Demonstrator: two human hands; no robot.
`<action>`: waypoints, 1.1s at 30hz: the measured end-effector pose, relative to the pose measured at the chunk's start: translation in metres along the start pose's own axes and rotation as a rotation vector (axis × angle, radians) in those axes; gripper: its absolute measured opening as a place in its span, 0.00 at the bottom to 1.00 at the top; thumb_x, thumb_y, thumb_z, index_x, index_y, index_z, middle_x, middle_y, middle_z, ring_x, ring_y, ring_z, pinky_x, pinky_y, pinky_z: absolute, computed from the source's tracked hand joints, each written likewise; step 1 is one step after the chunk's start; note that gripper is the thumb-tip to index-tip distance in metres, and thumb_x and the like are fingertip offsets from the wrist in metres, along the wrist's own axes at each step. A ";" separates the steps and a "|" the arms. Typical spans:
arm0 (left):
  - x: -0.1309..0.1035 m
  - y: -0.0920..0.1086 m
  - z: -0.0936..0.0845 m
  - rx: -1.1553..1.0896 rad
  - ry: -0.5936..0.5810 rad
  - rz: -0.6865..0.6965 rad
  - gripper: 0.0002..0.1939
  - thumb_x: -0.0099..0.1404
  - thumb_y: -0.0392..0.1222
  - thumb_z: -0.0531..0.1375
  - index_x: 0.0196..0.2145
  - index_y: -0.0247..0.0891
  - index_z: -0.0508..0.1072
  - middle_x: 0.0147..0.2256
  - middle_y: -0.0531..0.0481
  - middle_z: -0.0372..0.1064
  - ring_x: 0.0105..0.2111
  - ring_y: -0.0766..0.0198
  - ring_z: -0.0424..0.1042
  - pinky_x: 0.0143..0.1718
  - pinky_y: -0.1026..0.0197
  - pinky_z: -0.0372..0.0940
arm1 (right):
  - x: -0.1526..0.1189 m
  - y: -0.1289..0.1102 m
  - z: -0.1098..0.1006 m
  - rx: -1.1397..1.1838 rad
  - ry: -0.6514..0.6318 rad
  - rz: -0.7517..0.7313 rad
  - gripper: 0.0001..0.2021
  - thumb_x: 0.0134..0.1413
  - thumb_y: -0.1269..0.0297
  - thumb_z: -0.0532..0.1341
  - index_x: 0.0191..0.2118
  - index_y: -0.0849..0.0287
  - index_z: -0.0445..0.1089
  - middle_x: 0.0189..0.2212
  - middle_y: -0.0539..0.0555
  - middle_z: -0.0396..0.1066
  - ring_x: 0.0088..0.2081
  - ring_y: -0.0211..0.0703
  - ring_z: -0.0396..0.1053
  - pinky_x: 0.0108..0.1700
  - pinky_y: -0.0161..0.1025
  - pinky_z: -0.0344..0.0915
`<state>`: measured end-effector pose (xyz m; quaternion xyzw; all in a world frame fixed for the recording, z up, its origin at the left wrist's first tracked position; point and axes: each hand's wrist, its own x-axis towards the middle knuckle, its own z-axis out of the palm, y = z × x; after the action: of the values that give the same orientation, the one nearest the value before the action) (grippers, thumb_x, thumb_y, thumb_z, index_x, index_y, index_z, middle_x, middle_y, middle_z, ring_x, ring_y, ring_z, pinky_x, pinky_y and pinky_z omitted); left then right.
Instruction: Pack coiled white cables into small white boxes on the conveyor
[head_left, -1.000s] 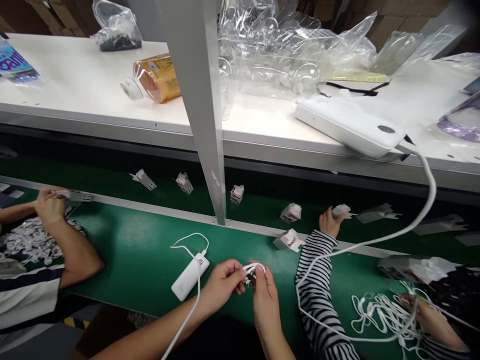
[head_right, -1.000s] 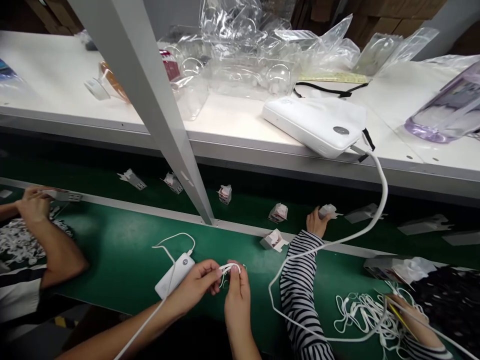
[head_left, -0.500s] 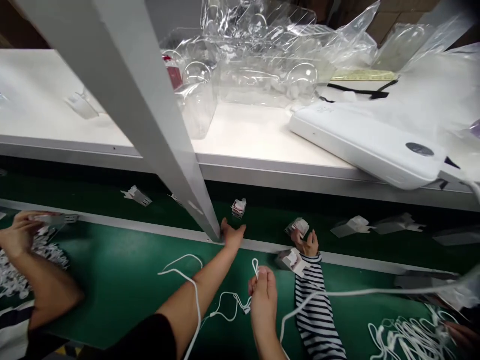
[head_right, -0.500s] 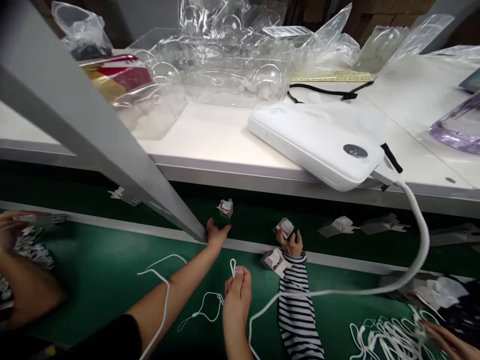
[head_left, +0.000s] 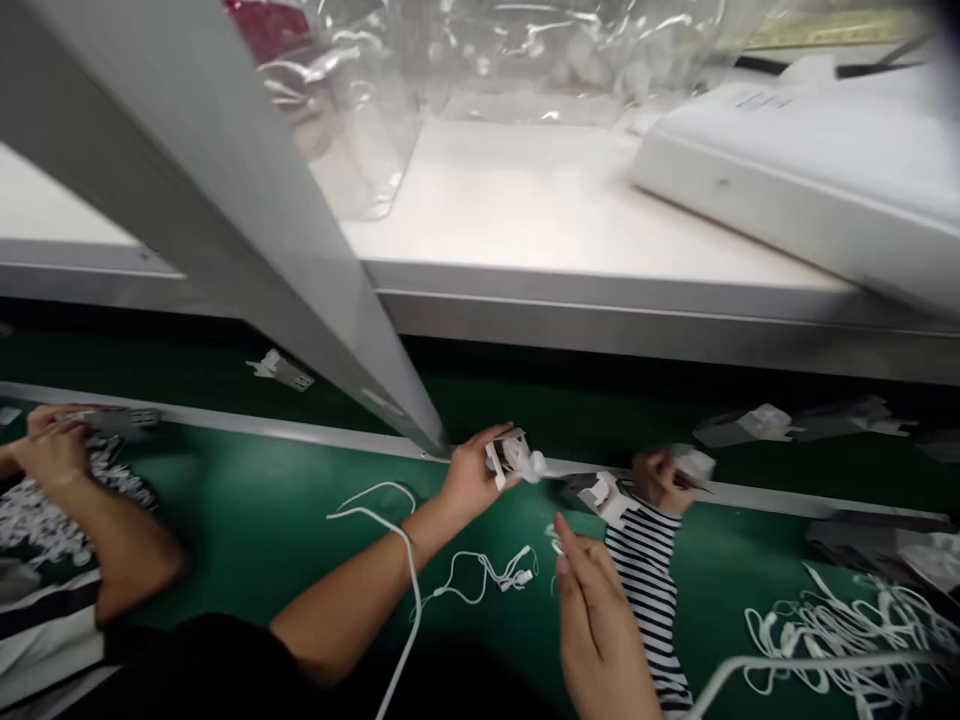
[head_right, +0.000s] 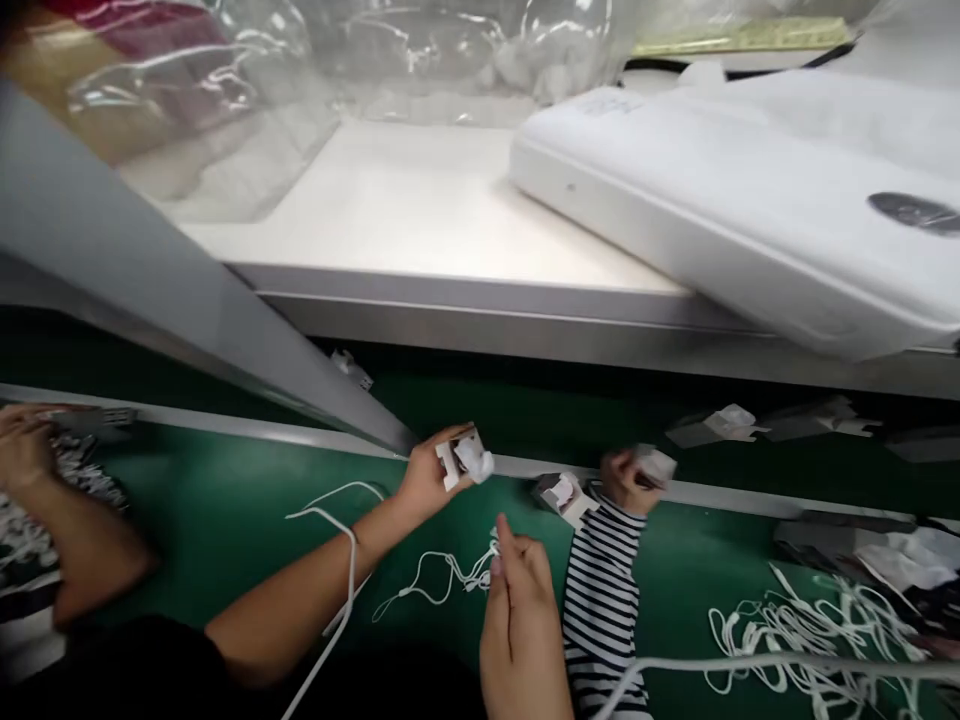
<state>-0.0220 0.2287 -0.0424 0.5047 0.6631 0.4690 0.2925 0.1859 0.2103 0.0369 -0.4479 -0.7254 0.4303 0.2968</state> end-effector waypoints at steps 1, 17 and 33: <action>-0.014 0.010 -0.006 0.019 -0.035 0.048 0.37 0.51 0.39 0.74 0.58 0.42 0.70 0.57 0.44 0.71 0.56 0.51 0.72 0.59 0.50 0.68 | -0.014 -0.012 -0.002 -0.015 -0.048 -0.013 0.19 0.62 0.57 0.58 0.57 0.44 0.71 0.36 0.54 0.72 0.34 0.48 0.73 0.28 0.40 0.71; -0.108 0.065 -0.021 0.148 -0.074 0.156 0.37 0.50 0.34 0.73 0.57 0.43 0.69 0.55 0.45 0.73 0.56 0.52 0.73 0.58 0.50 0.71 | -0.043 -0.035 -0.010 -0.420 0.178 -0.327 0.11 0.58 0.59 0.63 0.46 0.43 0.78 0.38 0.50 0.80 0.34 0.58 0.78 0.31 0.50 0.77; -0.122 0.135 -0.053 0.215 -0.080 0.318 0.32 0.60 0.44 0.68 0.61 0.44 0.65 0.55 0.46 0.73 0.54 0.54 0.75 0.56 0.55 0.73 | -0.073 -0.008 -0.100 -0.445 0.057 -0.421 0.09 0.57 0.54 0.66 0.43 0.44 0.79 0.39 0.48 0.79 0.39 0.53 0.76 0.34 0.49 0.74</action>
<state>0.0250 0.1027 0.0910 0.6498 0.6090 0.4153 0.1855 0.2956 0.1779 0.0857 -0.3537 -0.8701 0.1770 0.2943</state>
